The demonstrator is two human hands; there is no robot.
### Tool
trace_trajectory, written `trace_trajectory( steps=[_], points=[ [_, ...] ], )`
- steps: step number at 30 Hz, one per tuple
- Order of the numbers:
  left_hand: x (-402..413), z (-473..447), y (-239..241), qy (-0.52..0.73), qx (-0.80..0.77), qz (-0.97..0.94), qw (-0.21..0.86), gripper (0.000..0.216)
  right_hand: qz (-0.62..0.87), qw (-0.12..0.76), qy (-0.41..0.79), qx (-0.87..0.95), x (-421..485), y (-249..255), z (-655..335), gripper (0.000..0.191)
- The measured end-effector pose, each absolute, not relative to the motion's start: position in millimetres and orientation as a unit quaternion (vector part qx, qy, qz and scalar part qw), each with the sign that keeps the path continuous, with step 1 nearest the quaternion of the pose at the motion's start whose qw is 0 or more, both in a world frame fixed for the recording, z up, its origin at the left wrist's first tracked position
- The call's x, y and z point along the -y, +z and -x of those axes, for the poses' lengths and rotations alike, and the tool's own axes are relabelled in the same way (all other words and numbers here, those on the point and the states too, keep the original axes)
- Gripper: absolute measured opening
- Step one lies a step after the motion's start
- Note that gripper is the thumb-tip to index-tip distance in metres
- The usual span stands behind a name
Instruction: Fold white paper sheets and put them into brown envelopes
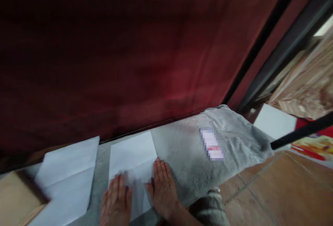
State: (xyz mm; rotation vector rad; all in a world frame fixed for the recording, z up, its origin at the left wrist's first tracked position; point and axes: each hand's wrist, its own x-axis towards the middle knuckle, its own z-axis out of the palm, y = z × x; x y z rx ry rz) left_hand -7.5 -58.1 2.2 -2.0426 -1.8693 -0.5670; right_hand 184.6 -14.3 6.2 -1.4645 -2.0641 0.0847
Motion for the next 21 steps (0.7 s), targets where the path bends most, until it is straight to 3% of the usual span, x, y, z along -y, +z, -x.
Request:
trace_trajectory(
  steps=[5, 9, 15, 21],
  points=[
    [19.5, -41.2, 15.6, -0.133, 0.675, 0.718, 0.104, 0.060, 0.533, 0.283, 0.028, 0.797, 15.2, 8.9, -184.8, 0.062],
    [9.0, -28.4, 12.5, -0.127, 0.705, 0.691, 0.094, 0.057, 0.528, 0.284, -0.002, 0.800, 14.9, 7.0, -184.5, 0.061],
    [39.1, 18.7, 9.9, -0.149, 0.742, 0.638, 0.141, 0.058, 0.516, 0.283, -0.043, 0.807, 15.4, 0.2, -187.3, 0.067],
    [70.8, 1.1, 15.7, -0.136, 0.710, 0.677, 0.140, 0.056, 0.509, 0.259, -0.051, 0.819, 12.9, -1.8, -190.4, 0.064]
  ],
)
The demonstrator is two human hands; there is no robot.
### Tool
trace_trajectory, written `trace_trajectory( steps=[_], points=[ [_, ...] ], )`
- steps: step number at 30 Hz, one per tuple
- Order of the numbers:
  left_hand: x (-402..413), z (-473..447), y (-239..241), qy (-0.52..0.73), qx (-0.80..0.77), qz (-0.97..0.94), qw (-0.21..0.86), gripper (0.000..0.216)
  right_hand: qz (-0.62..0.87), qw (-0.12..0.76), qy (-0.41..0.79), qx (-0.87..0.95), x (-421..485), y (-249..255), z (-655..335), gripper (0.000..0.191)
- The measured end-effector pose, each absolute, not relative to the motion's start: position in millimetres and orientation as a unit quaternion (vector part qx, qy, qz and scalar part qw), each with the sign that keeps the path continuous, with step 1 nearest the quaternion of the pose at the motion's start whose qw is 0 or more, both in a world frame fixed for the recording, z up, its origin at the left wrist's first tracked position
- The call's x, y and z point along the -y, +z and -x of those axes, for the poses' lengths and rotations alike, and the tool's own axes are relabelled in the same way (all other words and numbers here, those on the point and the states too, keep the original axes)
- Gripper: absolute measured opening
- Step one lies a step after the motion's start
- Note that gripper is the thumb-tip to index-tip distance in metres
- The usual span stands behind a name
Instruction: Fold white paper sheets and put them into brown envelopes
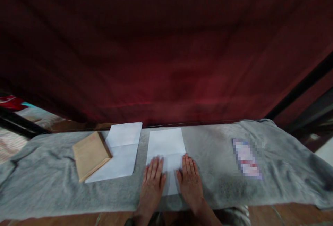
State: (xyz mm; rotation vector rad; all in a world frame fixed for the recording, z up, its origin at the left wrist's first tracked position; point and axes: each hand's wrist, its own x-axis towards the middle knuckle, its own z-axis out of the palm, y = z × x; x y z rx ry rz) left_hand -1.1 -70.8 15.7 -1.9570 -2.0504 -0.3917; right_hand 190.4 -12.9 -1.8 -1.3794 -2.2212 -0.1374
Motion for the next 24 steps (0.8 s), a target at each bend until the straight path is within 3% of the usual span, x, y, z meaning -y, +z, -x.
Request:
trace_trajectory(
  steps=[11, 18, 24],
  points=[
    [65.6, 0.7, 16.4, -0.142, 0.673, 0.719, 0.103, 0.048, 0.565, 0.221, -0.041, 0.794, 6.5, 3.9, -247.9, 0.042],
    [-7.4, -6.9, 25.6, -0.143, 0.675, 0.721, 0.060, 0.052, 0.474, 0.265, 0.019, 0.840, -40.4, 30.5, -163.3, 0.046],
    [-43.0, 25.3, 16.3, -0.119, 0.681, 0.719, 0.070, 0.053, 0.471, 0.276, 0.001, 0.838, -66.0, 6.7, -129.8, 0.048]
  ],
)
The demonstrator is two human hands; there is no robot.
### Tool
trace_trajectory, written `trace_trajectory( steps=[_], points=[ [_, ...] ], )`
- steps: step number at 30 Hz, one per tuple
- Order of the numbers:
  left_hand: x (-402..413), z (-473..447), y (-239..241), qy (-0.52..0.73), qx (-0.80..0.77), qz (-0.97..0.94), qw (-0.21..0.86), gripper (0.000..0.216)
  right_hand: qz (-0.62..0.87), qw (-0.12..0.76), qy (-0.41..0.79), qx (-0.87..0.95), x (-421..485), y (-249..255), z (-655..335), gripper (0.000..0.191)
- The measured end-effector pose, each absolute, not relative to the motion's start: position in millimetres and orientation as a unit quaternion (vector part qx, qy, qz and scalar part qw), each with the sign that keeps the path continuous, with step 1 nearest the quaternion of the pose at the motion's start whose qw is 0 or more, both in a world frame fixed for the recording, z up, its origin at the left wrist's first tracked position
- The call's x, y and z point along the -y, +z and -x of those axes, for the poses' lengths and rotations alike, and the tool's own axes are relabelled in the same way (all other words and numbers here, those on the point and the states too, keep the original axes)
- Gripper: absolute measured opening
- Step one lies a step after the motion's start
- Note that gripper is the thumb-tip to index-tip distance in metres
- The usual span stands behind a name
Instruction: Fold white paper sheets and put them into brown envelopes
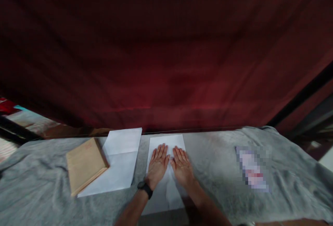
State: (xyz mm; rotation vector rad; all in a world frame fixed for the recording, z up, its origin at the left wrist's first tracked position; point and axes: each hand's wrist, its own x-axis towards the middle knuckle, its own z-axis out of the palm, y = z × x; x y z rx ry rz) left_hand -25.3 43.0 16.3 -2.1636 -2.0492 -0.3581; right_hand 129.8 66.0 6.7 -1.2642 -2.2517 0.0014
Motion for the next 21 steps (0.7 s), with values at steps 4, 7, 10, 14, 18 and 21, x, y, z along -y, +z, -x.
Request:
trace_trajectory(
  steps=[4, 7, 10, 14, 18, 21],
  points=[
    [-44.9, 51.4, 14.2, -0.127, 0.706, 0.689, 0.103, 0.055, 0.498, 0.318, -0.034, 0.806, -66.8, -4.8, -138.2, 0.053],
    [-36.3, 58.0, 13.0, -0.121, 0.730, 0.662, 0.115, 0.056, 0.520, 0.313, -0.042, 0.794, -66.5, -6.1, -142.4, 0.056],
    [-10.9, 47.1, 11.7, -0.121, 0.732, 0.659, 0.126, 0.057, 0.538, 0.284, -0.050, 0.792, -66.2, -4.2, -146.5, 0.057],
    [41.6, 24.1, 14.7, -0.111, 0.644, 0.744, 0.136, 0.057, 0.535, 0.266, -0.060, 0.799, -50.0, 3.5, -157.3, 0.056],
    [76.2, 17.7, 21.9, -0.112, 0.597, 0.780, 0.149, 0.062, 0.476, 0.250, -0.038, 0.842, -9.5, 9.1, -167.9, 0.056],
    [83.4, 20.5, 23.3, -0.115, 0.601, 0.777, 0.147, 0.061, 0.476, 0.244, -0.028, 0.844, 15.9, 6.2, -172.9, 0.058]
  ],
)
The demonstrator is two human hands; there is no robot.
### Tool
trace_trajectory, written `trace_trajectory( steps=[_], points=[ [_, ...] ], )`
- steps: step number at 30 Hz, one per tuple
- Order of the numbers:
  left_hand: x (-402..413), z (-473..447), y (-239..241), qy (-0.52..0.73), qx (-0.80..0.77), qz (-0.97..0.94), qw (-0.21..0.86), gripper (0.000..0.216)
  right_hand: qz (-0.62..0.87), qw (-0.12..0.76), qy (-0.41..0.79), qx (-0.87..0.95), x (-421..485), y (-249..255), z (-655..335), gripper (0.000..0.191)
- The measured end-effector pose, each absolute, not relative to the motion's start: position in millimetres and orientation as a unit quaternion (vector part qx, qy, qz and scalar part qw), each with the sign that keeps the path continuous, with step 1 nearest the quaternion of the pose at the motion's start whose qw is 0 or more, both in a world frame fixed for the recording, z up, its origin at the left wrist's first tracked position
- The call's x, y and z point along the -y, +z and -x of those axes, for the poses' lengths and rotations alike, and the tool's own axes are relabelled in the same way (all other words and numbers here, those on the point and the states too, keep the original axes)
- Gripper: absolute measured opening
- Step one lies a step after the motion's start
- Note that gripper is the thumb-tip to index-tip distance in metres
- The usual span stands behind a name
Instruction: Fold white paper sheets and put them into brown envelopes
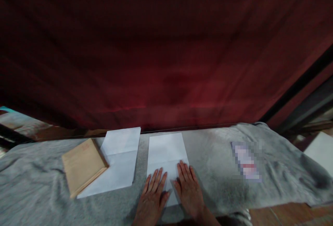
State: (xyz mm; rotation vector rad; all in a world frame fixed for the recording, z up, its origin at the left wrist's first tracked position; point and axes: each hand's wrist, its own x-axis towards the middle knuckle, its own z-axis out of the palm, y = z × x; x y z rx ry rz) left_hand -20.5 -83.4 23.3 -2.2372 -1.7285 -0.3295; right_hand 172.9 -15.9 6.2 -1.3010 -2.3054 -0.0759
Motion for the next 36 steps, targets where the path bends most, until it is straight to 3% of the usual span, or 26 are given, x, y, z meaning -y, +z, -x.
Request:
trace_trajectory(
  steps=[9, 16, 22, 26, 32, 36],
  points=[
    [83.7, 23.3, 3.6, -0.154, 0.651, 0.736, 0.105, 0.061, 0.515, 0.247, -0.055, 0.819, 32.4, -5.3, -196.7, 0.072],
    [-2.9, -19.1, 15.7, -0.149, 0.629, 0.763, 0.019, 0.055, 0.531, 0.272, -0.055, 0.801, 35.6, -6.0, -191.7, 0.063],
    [-52.6, 0.4, 24.0, -0.140, 0.686, 0.712, 0.054, 0.054, 0.541, 0.263, -0.044, 0.798, 36.1, 0.8, -190.5, 0.063],
    [-13.8, 21.0, 16.2, -0.135, 0.719, 0.675, 0.096, 0.055, 0.544, 0.271, -0.038, 0.793, 35.8, 2.3, -190.8, 0.060],
    [99.9, 25.6, -3.6, -0.111, 0.611, 0.770, 0.147, 0.057, 0.542, 0.251, -0.028, 0.801, 37.1, 2.3, -192.8, 0.062],
    [123.8, 28.1, 0.3, -0.083, 0.594, 0.788, 0.142, 0.059, 0.545, 0.241, -0.020, 0.803, 38.7, 6.1, -193.5, 0.061]
  ],
)
